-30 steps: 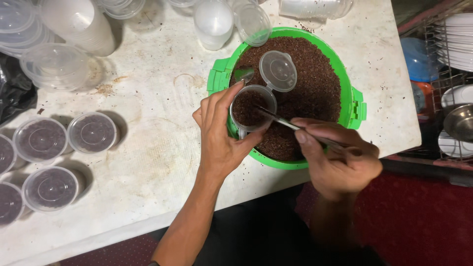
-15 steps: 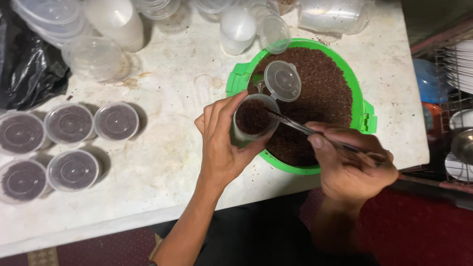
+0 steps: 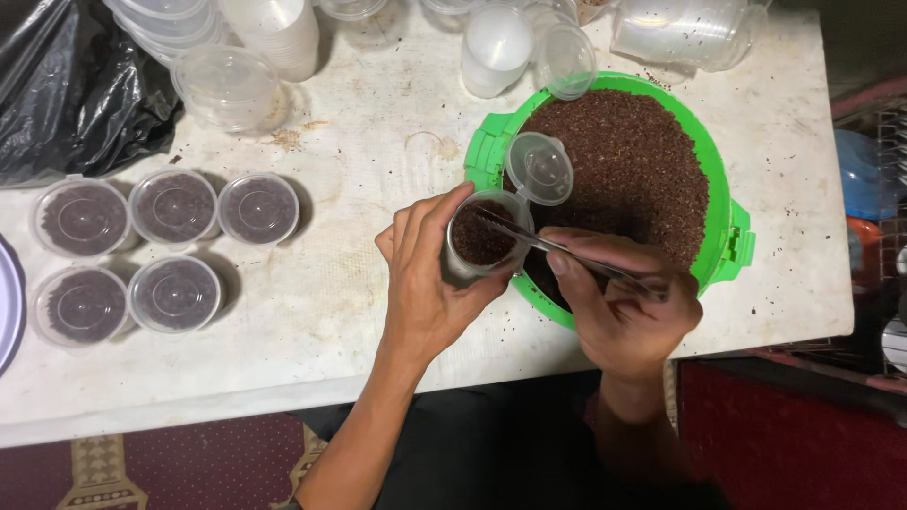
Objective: The person scoops dark brown granular material from a large green container into small clear plastic cups using a metal scoop. They repeatedly fill each cup, level the contents, and place the filled cups on the table.
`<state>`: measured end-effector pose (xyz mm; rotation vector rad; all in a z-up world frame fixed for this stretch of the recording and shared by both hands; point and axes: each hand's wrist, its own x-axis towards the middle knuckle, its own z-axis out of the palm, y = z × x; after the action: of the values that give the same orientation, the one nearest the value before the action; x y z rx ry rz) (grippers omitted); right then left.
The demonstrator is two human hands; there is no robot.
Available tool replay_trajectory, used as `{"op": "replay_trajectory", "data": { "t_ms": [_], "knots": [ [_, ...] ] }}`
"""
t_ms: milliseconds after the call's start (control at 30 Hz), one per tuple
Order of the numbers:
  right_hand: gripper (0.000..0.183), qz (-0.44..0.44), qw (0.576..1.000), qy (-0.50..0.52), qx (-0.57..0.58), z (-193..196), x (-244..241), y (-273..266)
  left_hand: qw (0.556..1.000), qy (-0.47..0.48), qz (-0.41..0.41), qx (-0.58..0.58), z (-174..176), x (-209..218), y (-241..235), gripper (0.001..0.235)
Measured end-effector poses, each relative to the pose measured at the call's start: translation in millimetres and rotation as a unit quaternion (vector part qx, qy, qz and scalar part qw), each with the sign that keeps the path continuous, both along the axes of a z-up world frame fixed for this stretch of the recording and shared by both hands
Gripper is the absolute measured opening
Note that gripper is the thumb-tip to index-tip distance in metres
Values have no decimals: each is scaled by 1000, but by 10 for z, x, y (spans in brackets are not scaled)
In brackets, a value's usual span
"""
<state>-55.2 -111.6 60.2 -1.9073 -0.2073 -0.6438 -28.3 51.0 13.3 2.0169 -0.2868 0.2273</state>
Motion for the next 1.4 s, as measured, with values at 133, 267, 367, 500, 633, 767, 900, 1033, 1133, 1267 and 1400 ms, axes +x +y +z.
{"op": "replay_trajectory", "data": {
  "t_ms": [133,267,367,500,633,767,900,1033,1133,1267,1400],
  "knots": [
    [11,-4,1000,5,-23,36,-28,14,1000,1,9,2,-13,-12,35,77],
    [12,2,1000,-3,-17,60,-49,-13,1000,-1,21,8,-54,0,62,76],
    [10,13,999,-8,-37,125,-73,21,999,-5,32,8,-81,2,89,74],
    [11,15,996,-39,-77,151,-107,32,999,-6,41,-2,-81,-1,121,73],
    [9,30,997,0,-77,173,-99,65,999,-5,43,-4,-97,-5,145,74],
    [10,27,997,-12,-65,178,-29,115,999,-6,41,-6,-110,-30,168,73],
    [9,30,996,-14,-77,211,19,169,999,-14,38,-10,-97,-50,172,74],
    [11,49,994,-15,-97,211,29,246,999,-10,42,-7,-98,-61,194,74],
    [12,53,997,7,-56,188,5,291,999,-12,45,-6,-119,-72,218,74],
    [12,93,993,2,-70,117,-21,295,999,-14,49,-6,-136,-59,250,76],
    [9,99,985,-2,-138,206,-43,292,999,-12,49,-3,-167,-62,268,77]
  ]
}}
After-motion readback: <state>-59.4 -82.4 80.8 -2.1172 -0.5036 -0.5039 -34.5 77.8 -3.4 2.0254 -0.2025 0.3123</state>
